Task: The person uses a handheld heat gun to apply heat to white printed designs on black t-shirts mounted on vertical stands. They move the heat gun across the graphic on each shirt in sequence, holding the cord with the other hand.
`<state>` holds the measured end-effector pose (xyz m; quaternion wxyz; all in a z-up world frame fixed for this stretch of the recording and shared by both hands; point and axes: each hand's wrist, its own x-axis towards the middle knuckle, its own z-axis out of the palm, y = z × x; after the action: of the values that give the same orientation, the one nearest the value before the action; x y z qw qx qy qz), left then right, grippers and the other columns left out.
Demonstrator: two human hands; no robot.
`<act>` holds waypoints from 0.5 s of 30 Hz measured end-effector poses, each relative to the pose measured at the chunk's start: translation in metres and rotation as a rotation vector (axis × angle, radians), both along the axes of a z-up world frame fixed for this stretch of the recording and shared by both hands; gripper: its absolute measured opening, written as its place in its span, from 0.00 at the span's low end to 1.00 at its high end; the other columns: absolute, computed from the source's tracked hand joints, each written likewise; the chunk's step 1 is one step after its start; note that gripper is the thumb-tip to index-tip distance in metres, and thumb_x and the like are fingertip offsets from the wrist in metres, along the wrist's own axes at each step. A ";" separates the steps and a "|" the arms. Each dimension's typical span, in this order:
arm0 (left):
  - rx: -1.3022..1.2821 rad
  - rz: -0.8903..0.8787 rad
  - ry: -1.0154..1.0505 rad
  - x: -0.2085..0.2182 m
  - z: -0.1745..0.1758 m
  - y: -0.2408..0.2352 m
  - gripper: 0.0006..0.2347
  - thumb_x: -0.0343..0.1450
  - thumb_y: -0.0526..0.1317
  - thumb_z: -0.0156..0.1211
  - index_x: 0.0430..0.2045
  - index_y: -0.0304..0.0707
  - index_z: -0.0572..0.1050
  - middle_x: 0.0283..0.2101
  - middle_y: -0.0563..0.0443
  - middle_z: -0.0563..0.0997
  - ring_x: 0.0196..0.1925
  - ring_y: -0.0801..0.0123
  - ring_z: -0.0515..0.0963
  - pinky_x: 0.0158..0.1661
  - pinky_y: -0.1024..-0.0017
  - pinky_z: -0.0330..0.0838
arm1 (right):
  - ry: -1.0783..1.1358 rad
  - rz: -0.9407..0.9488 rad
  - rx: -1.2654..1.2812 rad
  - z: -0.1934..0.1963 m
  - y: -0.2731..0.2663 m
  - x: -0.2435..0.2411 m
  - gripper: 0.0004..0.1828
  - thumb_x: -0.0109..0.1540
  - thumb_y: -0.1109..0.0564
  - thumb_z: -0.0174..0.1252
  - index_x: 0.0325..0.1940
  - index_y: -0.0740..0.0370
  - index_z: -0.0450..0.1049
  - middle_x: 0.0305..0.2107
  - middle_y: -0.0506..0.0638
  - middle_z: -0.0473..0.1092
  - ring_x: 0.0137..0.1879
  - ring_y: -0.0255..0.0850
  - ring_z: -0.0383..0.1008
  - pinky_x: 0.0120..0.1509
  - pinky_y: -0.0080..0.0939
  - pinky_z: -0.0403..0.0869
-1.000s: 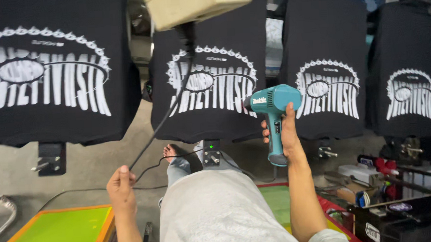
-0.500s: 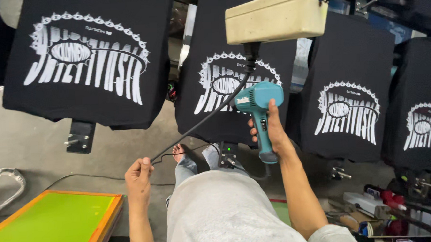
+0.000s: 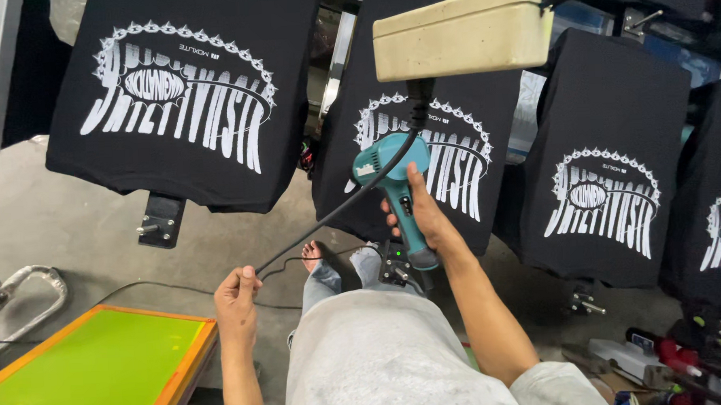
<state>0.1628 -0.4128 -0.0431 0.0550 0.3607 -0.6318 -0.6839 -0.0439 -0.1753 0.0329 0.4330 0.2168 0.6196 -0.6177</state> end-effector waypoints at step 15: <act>-0.037 -0.091 0.009 -0.026 -0.026 0.008 0.15 0.72 0.49 0.49 0.19 0.40 0.69 0.22 0.59 0.68 0.25 0.81 0.62 0.32 0.82 0.57 | 0.082 -0.327 0.016 -0.011 0.093 -0.001 0.38 0.53 0.23 0.35 0.32 0.60 0.65 0.21 0.48 0.64 0.19 0.33 0.61 0.17 0.31 0.62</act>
<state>0.1365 -0.4044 -0.0690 0.0336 0.3274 -0.6599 -0.6754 -0.0446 -0.0821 0.0223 0.2994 0.2926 0.5982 -0.6833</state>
